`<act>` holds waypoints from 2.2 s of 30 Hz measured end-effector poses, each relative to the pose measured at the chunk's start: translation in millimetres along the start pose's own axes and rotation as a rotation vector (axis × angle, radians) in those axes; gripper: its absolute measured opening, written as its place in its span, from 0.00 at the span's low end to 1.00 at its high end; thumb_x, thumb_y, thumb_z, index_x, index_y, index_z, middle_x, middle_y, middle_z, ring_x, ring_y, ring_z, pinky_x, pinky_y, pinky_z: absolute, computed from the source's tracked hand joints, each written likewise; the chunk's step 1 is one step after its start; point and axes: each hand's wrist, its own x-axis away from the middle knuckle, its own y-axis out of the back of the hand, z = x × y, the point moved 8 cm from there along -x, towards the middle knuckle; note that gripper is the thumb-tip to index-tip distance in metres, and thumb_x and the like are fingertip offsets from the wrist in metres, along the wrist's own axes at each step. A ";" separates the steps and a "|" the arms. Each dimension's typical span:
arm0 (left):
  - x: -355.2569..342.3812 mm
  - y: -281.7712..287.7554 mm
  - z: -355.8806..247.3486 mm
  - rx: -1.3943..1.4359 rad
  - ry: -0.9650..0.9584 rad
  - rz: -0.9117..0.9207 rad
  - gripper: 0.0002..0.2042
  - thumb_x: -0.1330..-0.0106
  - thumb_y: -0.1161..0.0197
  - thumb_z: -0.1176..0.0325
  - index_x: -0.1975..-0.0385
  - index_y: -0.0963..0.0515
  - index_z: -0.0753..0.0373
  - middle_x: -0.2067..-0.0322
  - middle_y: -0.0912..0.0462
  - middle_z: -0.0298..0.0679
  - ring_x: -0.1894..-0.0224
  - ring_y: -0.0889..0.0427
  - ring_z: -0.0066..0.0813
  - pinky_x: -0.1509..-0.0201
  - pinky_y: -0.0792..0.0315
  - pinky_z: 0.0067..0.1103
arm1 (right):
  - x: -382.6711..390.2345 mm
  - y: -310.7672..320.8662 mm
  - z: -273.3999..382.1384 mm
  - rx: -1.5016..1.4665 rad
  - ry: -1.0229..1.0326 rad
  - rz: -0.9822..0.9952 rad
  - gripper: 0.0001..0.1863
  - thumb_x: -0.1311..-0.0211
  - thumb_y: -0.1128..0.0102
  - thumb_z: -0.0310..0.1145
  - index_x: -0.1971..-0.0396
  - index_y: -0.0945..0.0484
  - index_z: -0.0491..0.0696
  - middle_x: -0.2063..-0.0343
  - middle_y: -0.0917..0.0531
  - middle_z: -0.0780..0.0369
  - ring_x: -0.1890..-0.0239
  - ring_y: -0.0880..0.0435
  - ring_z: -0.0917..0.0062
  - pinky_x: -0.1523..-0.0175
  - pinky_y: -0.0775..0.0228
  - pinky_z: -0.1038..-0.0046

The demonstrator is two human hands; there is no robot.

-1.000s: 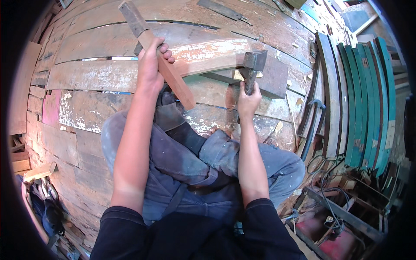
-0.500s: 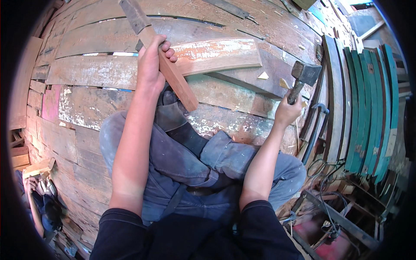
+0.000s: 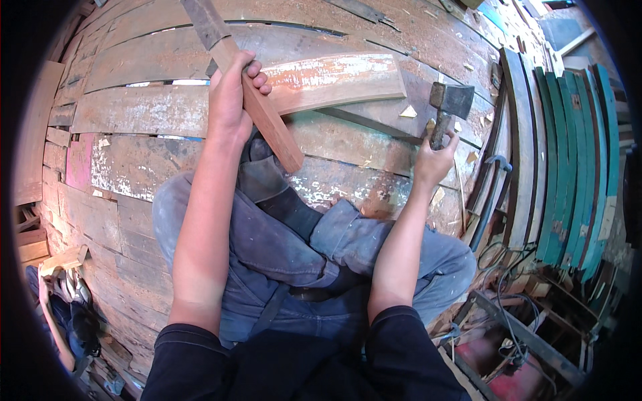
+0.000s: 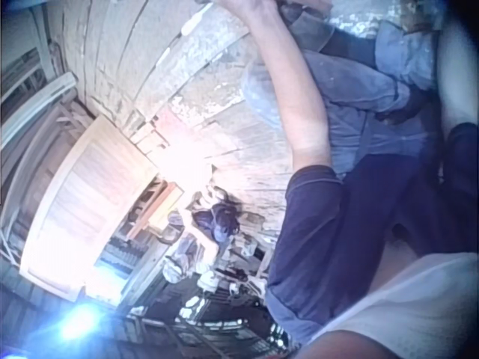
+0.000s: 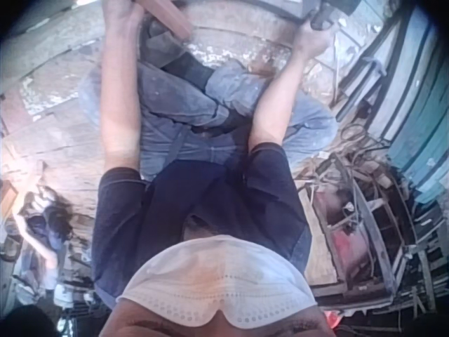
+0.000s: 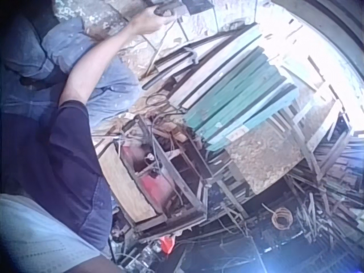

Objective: Shaping and fitting wooden pieces using a hammer and a hatchet while sitting on the floor.

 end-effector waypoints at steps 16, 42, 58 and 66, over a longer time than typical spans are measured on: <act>-6.5 9.9 7.8 0.008 -0.008 0.035 0.07 0.35 0.41 0.67 0.66 0.31 0.61 0.77 0.33 0.31 0.77 0.32 0.19 0.75 0.34 0.18 | 16.3 64.1 7.1 -0.614 -0.067 0.076 0.08 0.36 0.39 0.32 0.66 0.26 0.44 0.87 0.27 0.69 0.90 0.34 0.89 0.85 0.49 0.82; 9.3 40.2 0.9 0.065 -0.045 -0.023 0.07 0.34 0.43 0.66 0.65 0.32 0.60 0.77 0.32 0.31 0.79 0.33 0.19 0.78 0.34 0.18 | 130.8 317.1 144.4 -0.895 0.587 -0.240 0.19 0.31 0.61 0.37 0.84 0.42 0.49 0.87 0.41 0.67 0.89 0.42 0.83 0.77 0.36 0.73; 4.1 41.0 -1.8 0.061 -0.057 0.000 0.06 0.34 0.42 0.68 0.67 0.32 0.60 0.79 0.32 0.31 0.80 0.32 0.19 0.79 0.33 0.19 | 172.9 375.0 203.9 -0.538 1.156 -0.695 0.21 0.28 0.66 0.40 0.84 0.47 0.49 0.77 0.35 0.61 0.70 0.32 0.70 0.71 0.32 0.73; 5.6 41.7 3.6 0.072 -0.049 -0.017 0.06 0.35 0.42 0.67 0.67 0.31 0.61 0.78 0.31 0.32 0.79 0.31 0.20 0.78 0.32 0.19 | 130.4 320.1 157.2 -0.765 0.678 -0.653 0.18 0.28 0.61 0.34 0.80 0.37 0.44 0.76 0.32 0.60 0.73 0.33 0.76 0.75 0.41 0.78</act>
